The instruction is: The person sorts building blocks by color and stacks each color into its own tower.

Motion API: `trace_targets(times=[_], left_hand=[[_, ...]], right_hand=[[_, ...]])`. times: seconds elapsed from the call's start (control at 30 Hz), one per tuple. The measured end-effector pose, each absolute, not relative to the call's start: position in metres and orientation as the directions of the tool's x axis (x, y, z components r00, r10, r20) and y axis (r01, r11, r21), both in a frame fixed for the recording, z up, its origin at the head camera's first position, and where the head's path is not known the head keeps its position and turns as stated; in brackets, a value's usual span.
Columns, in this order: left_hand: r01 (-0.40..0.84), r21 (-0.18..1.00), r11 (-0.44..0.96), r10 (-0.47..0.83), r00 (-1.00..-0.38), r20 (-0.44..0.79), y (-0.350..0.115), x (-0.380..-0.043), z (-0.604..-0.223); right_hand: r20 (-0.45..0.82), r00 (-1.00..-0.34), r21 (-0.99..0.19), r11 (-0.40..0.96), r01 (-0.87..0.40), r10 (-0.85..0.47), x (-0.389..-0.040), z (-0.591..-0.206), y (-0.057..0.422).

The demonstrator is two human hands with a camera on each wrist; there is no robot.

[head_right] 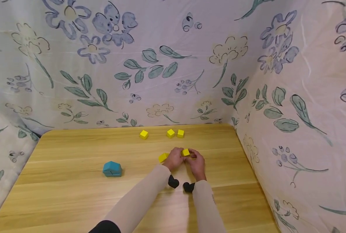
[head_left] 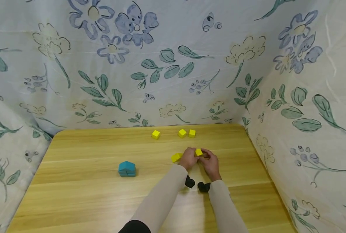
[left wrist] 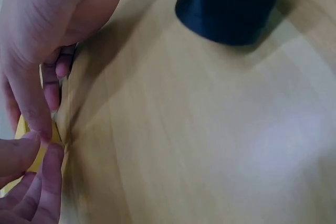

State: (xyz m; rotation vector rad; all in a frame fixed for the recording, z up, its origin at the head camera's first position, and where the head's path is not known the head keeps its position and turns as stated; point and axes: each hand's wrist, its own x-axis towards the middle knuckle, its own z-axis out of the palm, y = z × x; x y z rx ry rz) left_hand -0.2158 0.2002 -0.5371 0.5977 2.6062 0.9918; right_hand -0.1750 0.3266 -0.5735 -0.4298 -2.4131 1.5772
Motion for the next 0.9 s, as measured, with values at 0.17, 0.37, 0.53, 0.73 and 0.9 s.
trace_targets(times=[0.17,0.37,0.53,0.73,0.9], left_hand=[[0.235,0.71,0.663,0.424,-0.9,-0.098,0.203,-0.212,-0.54],[0.228,0.76,0.609,0.398,-0.916,-0.044,0.203,-0.207,-0.544],[0.258,0.74,0.621,0.422,-0.906,-0.038,0.203,-0.204,-0.547],[0.3,0.73,0.614,0.457,-0.889,-0.019,0.202,-0.201,-0.549],[0.347,0.695,0.63,0.498,-0.867,-0.017,0.2,-0.196,-0.546]], right_hand=[[0.035,-0.935,-0.905,0.407,0.119,0.352,-0.174,-0.571,0.328],[0.009,-0.944,-0.897,0.419,0.138,0.329,-0.169,-0.57,0.331],[-0.025,-0.96,-0.899,0.413,0.144,0.28,-0.166,-0.57,0.335],[-0.042,-0.971,-0.912,0.388,0.134,0.234,-0.162,-0.57,0.339],[-0.012,-0.974,-0.911,0.398,0.104,0.228,-0.157,-0.571,0.342]])
